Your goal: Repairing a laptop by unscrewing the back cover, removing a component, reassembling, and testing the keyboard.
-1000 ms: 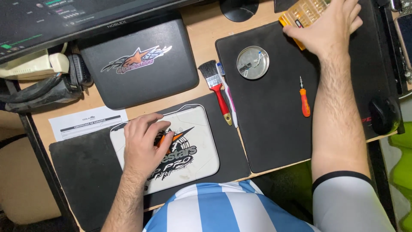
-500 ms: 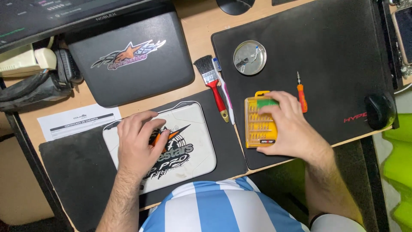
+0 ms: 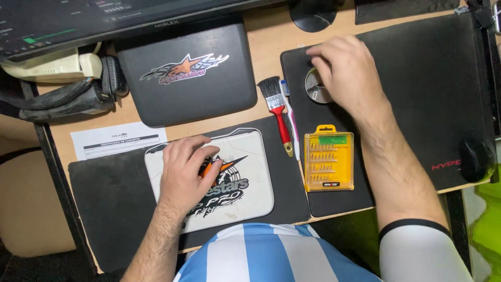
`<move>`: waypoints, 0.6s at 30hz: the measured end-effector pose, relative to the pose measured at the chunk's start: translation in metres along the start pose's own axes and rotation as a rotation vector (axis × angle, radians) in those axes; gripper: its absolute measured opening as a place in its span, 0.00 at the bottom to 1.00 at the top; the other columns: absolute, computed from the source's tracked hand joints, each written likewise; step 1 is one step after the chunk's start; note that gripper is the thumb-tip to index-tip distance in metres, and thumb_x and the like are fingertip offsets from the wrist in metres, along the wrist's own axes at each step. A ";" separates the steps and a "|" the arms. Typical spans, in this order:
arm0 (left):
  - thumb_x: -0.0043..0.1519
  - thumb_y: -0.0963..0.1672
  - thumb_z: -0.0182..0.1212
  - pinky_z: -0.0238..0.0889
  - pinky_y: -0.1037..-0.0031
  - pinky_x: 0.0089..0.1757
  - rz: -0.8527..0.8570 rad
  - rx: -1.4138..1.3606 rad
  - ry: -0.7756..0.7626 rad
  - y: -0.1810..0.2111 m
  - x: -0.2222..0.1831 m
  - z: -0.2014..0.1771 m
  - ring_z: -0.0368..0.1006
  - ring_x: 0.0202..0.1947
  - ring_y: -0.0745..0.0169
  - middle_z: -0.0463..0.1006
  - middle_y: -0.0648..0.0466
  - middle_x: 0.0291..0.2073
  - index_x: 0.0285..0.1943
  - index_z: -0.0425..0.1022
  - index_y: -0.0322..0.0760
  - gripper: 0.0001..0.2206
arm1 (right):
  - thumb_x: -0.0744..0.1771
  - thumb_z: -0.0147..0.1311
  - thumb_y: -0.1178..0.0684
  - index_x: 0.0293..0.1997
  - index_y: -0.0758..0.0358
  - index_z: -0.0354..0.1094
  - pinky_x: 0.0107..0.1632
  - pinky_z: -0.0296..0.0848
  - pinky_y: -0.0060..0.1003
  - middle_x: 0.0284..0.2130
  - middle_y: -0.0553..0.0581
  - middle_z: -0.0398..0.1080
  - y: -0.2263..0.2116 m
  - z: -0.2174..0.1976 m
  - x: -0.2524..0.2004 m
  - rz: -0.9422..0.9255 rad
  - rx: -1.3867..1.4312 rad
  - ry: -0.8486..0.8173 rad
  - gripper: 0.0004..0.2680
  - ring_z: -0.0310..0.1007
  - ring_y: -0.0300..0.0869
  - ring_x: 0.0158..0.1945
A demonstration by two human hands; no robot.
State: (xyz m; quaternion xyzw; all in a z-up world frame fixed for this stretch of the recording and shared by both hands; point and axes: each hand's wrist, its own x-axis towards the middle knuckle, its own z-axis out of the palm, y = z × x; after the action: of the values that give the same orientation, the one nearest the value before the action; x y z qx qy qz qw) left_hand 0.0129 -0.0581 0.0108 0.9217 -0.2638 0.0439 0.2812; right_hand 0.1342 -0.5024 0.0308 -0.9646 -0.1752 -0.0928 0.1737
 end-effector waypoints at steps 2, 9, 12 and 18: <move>0.75 0.47 0.76 0.65 0.48 0.62 0.002 -0.006 0.006 -0.001 0.000 0.000 0.78 0.64 0.45 0.83 0.52 0.66 0.62 0.85 0.44 0.11 | 0.79 0.67 0.59 0.62 0.65 0.90 0.60 0.80 0.58 0.55 0.62 0.89 0.025 0.028 0.032 0.021 -0.099 -0.013 0.06 0.83 0.60 0.57; 0.74 0.47 0.77 0.65 0.48 0.63 0.005 -0.033 -0.004 -0.001 0.004 -0.003 0.79 0.64 0.46 0.84 0.52 0.65 0.62 0.85 0.43 0.11 | 0.76 0.70 0.26 0.46 0.53 0.91 0.43 0.88 0.58 0.38 0.60 0.88 0.040 0.071 0.082 0.421 -0.490 -0.327 0.20 0.89 0.60 0.47; 0.74 0.47 0.77 0.65 0.48 0.63 0.003 -0.031 -0.010 -0.002 0.005 -0.002 0.79 0.64 0.47 0.84 0.52 0.64 0.61 0.85 0.43 0.11 | 0.75 0.68 0.32 0.47 0.60 0.88 0.45 0.88 0.58 0.40 0.62 0.88 0.033 0.075 0.092 0.502 -0.469 -0.382 0.18 0.90 0.62 0.47; 0.74 0.47 0.76 0.65 0.48 0.63 0.005 -0.028 -0.014 -0.002 0.003 -0.002 0.79 0.64 0.46 0.83 0.52 0.65 0.62 0.85 0.43 0.11 | 0.76 0.64 0.45 0.46 0.58 0.86 0.50 0.85 0.66 0.42 0.64 0.87 0.035 0.069 0.092 0.487 -0.298 -0.397 0.10 0.88 0.67 0.48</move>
State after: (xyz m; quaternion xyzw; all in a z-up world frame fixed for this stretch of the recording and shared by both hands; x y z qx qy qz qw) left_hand 0.0169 -0.0568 0.0121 0.9173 -0.2686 0.0344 0.2919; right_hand 0.2405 -0.4795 -0.0214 -0.9921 0.0453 0.1163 0.0106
